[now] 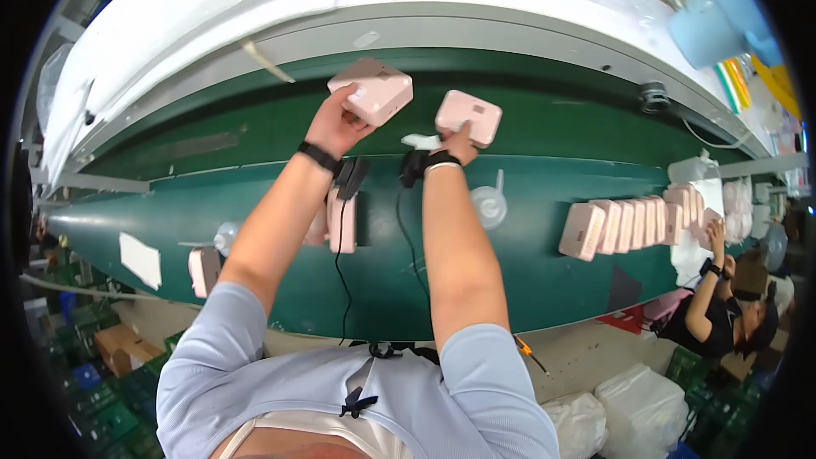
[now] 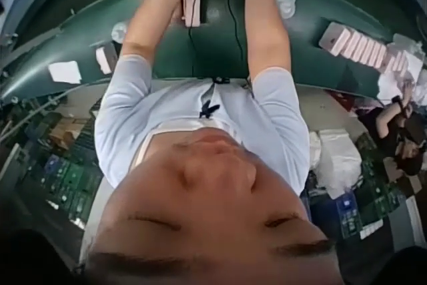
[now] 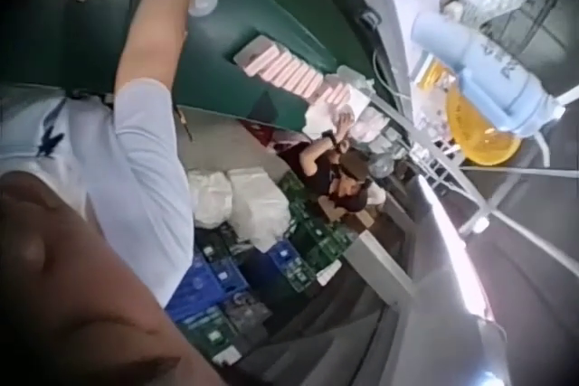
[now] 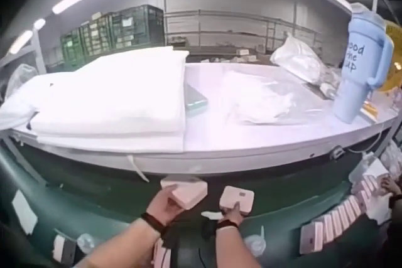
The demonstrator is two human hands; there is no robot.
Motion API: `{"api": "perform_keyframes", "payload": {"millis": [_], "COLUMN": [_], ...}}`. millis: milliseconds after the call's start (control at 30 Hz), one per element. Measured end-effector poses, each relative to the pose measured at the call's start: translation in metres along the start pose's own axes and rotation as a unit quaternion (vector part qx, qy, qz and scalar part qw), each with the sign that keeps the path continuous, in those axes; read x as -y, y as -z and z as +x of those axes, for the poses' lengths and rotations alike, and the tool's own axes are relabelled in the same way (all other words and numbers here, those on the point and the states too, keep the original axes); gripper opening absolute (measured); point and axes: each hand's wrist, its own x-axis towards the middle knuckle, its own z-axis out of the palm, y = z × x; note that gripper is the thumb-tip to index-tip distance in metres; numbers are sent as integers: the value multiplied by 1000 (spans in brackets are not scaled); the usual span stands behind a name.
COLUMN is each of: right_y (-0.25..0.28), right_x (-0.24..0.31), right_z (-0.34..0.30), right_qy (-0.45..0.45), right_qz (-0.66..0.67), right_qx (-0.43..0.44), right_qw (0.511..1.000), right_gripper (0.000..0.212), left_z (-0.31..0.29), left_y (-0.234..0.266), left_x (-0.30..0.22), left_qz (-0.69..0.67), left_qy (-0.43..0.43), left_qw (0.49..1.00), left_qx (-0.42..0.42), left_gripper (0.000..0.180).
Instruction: The person picks up a pink device, wipes its surfaces with a cloth, and blows air onto it using a nozzle. They repeat these actions with several other pink devices before placing them back on the table.
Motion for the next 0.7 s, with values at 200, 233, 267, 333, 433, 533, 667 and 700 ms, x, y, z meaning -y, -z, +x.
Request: {"api": "perform_keyframes", "payload": {"millis": [200,233,267,333,433,533,667,700], "right_y": [-36,-41,-46,-50,-30,15,92,104], "right_x": [10,11,13,16,2,21,69,78], "right_z": [-37,-40,-43,-48,-60,-111,-172,-186], "right_qy": [-73,-79,-53,4,85,141,305,306], "right_qz": [-74,-77,-84,-94,-76,-109,-471,-472], "right_qx": [-64,-60,-78,-120,-14,225,361,366], "right_qw": [993,992,992,988,993,958,745,741], "right_gripper": [46,46,46,46,44,38,43,43], "left_z": [-172,-192,-209,-241,-264,-274,-240,-227], "left_y": [96,117,139,172,188,191,177,177], "left_x": [-4,-1,0,-8,-14,-14,-12,-11], "left_qz": [51,115,177,332,565,711,707,707], "left_qy": [-227,-241,-252,-258,-298,-364,-404,-409], "left_qw": [969,962,951,907,757,551,499,487], "left_qx": [88,53,17,-32,-136,-243,-295,-311], "left_gripper": [40,42,45,46,49,52,55,56]}}
